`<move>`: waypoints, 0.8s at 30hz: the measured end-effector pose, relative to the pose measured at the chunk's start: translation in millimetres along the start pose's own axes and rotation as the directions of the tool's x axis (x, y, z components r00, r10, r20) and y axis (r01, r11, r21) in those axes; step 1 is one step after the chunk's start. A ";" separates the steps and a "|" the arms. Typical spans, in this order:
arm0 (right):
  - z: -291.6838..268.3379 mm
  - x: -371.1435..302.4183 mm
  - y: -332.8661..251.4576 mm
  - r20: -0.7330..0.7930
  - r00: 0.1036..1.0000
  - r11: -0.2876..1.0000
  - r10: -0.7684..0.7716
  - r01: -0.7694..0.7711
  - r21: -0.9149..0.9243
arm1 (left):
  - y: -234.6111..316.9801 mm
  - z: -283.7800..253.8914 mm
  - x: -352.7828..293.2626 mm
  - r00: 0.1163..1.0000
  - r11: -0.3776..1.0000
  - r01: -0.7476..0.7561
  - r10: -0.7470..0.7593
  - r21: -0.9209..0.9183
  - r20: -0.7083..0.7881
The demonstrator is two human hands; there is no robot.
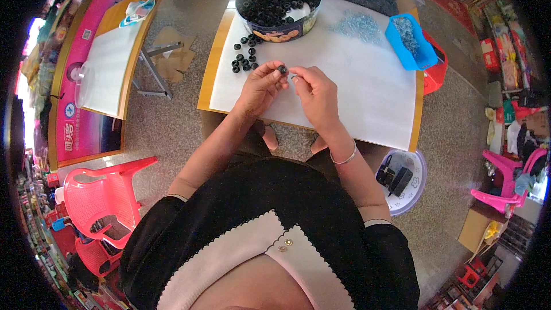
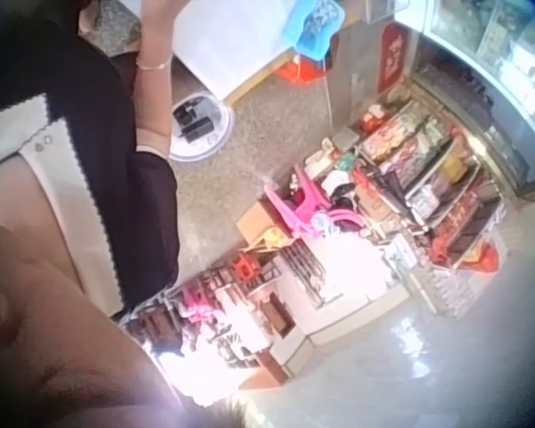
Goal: The person assembles small black plastic or rubber components by hand on a white surface.
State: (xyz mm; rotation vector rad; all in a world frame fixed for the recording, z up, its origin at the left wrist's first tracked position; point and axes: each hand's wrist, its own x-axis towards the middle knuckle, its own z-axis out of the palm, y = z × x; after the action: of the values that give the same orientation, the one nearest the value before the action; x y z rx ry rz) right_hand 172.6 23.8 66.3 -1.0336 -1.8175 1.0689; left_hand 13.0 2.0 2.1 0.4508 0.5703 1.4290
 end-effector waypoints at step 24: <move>3.4 11.8 0.3 0.011 0.990 0.964 0.139 -0.138 0.228 | -1.2 1.9 0.0 1.000 0.999 -0.010 0.009 0.040 0.020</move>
State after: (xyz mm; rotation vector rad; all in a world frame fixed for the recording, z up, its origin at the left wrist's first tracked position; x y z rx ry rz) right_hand 165.3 33.6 67.4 -1.0335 -1.5922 1.3238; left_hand 15.2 1.9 2.9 0.4998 0.5828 1.4230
